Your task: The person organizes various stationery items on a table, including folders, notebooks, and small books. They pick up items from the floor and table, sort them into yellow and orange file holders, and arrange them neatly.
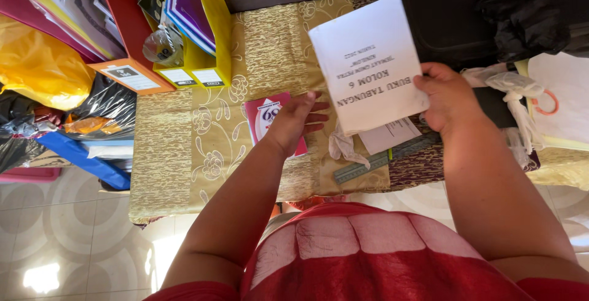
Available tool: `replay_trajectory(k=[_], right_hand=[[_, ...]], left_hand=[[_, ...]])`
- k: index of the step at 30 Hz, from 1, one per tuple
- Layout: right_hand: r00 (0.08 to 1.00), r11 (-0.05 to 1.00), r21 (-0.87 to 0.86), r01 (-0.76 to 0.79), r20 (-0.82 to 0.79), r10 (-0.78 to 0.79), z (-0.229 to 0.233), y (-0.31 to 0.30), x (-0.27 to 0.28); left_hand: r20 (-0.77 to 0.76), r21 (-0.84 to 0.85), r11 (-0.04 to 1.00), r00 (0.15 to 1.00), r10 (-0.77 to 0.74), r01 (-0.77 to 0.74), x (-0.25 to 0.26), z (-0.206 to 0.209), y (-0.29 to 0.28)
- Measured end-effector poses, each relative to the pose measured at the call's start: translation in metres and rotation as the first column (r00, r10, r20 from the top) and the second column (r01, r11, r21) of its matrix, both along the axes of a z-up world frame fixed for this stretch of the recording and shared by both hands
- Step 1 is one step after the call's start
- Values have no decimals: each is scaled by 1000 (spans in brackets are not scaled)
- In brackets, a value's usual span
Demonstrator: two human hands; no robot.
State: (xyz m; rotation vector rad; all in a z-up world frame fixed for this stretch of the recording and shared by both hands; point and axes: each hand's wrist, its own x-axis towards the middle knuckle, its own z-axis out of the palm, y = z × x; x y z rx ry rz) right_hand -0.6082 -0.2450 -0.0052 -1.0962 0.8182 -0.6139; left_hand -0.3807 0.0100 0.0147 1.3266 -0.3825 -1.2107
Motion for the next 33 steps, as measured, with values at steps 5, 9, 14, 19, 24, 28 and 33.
replay_trajectory(k=[5,9,14,19,24,28,33], right_hand=[[994,984,154,-86,83,74,12,46,37],[981,967,171,-191,15,191,36,72,56],[895,899,61,-434,-80,438,52,92,83],[857,857,43,-513,78,509,38,114,118],[825,812,150,-563,153,544,33,150,147],[793,762,220,-608,200,575,28,176,165],[827,815,159,-557,203,525,23,192,197]], left_hand=[[-5,-81,997,1000,-7,7,-3,14,6],[-5,-155,986,998,61,-62,17,10,31],[-44,-203,967,988,147,-153,31,14,73],[-33,-166,962,977,212,-215,36,24,120],[-56,-222,931,957,286,-291,40,20,165],[-94,-258,901,937,336,-348,51,3,183],[-29,-186,900,917,397,-395,87,-24,187]])
